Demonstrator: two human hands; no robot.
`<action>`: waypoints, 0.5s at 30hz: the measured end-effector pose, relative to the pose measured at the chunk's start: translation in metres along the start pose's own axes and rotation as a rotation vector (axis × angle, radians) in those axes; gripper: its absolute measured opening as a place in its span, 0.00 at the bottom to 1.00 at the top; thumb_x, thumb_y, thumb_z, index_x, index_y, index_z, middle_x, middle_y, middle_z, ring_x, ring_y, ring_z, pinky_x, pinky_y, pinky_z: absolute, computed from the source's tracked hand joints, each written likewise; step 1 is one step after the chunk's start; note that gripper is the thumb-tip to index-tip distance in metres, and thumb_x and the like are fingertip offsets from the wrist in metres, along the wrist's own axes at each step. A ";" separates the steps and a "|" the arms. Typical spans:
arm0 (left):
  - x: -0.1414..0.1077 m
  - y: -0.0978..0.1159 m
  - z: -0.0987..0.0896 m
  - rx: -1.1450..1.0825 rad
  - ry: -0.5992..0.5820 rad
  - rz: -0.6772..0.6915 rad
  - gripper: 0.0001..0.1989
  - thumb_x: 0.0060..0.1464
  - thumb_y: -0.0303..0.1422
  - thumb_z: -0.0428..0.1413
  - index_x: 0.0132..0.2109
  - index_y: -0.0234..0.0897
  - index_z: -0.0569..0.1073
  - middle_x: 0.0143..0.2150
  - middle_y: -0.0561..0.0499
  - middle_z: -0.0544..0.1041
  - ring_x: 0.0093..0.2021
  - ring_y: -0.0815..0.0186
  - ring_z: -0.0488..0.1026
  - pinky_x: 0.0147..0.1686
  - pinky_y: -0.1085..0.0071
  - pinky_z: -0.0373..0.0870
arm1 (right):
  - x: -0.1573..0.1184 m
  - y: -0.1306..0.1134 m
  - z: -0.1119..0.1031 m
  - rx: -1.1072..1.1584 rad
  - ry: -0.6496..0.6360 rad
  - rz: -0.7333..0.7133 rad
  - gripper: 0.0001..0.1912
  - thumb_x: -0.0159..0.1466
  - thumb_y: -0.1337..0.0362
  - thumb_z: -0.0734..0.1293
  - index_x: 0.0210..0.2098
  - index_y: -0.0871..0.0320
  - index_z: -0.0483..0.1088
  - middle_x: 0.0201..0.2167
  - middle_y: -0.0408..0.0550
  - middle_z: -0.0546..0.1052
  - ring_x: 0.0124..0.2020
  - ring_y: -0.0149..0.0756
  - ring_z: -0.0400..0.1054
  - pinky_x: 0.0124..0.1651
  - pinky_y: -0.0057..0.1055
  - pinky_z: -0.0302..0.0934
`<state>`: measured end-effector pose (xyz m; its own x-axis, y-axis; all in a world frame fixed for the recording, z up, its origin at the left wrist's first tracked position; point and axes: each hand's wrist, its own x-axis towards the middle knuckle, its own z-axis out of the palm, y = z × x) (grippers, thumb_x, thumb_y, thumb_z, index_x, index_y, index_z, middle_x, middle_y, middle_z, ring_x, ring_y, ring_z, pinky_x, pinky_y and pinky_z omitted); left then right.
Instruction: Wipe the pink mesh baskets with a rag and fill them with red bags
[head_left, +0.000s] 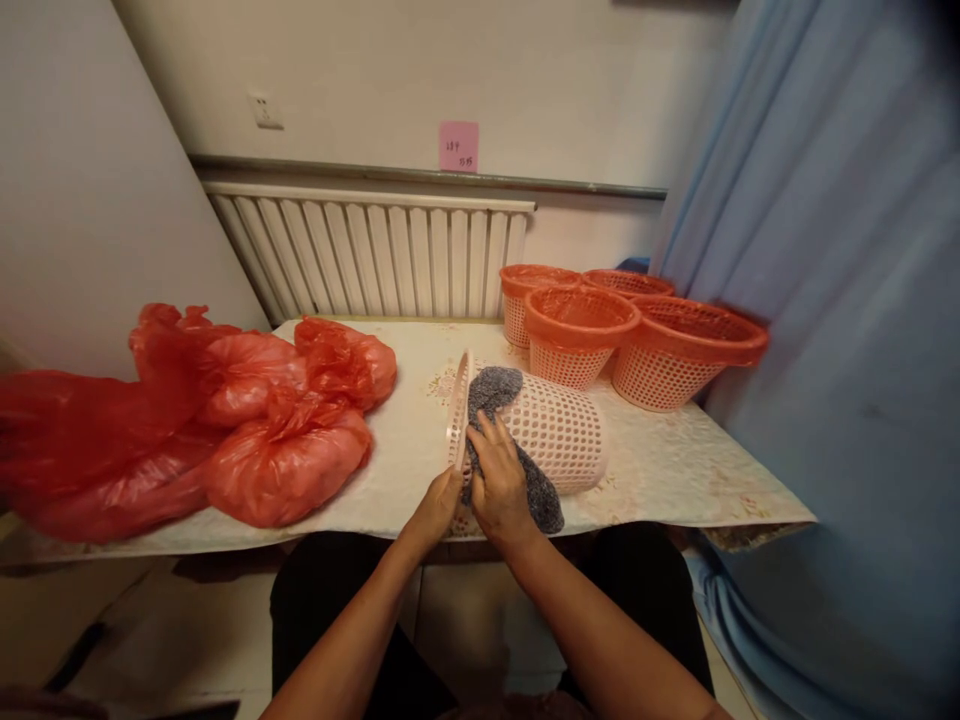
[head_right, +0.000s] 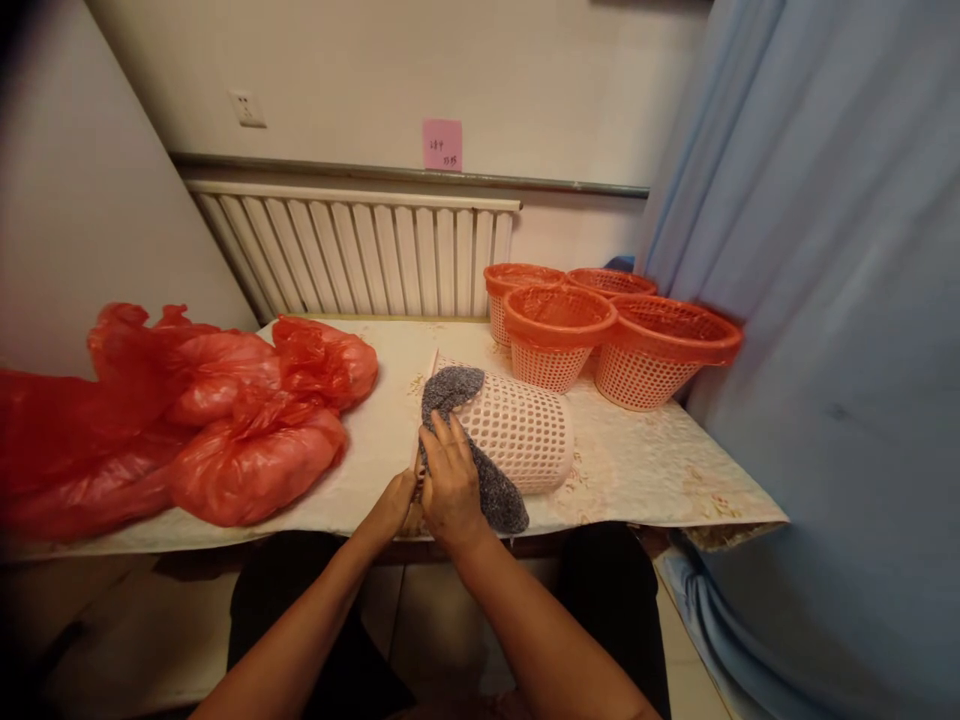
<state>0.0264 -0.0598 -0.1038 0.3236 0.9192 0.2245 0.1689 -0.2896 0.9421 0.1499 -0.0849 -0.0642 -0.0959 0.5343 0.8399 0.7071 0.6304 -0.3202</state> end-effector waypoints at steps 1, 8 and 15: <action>-0.002 -0.005 0.000 0.004 -0.005 0.022 0.41 0.55 0.61 0.35 0.48 0.29 0.74 0.49 0.38 0.77 0.54 0.53 0.70 0.60 0.57 0.59 | 0.001 0.000 0.000 0.002 -0.001 0.005 0.30 0.59 0.78 0.53 0.60 0.64 0.61 0.64 0.57 0.60 0.69 0.44 0.43 0.66 0.54 0.51; -0.005 -0.004 0.004 0.006 -0.007 0.066 0.42 0.56 0.61 0.35 0.50 0.28 0.74 0.48 0.40 0.78 0.53 0.53 0.70 0.57 0.59 0.63 | 0.004 -0.006 -0.007 -0.019 0.013 0.031 0.29 0.59 0.77 0.53 0.59 0.64 0.62 0.64 0.57 0.61 0.69 0.44 0.43 0.66 0.53 0.52; -0.011 0.017 0.015 0.043 -0.004 0.004 0.37 0.59 0.57 0.34 0.37 0.32 0.77 0.33 0.43 0.79 0.41 0.56 0.73 0.49 0.62 0.68 | 0.011 -0.009 -0.019 -0.033 0.025 0.056 0.29 0.60 0.76 0.53 0.60 0.63 0.61 0.64 0.57 0.61 0.69 0.45 0.45 0.65 0.55 0.52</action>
<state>0.0398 -0.0792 -0.0943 0.3277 0.9171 0.2270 0.2072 -0.3042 0.9298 0.1557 -0.0956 -0.0440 -0.0384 0.5537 0.8318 0.7335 0.5809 -0.3529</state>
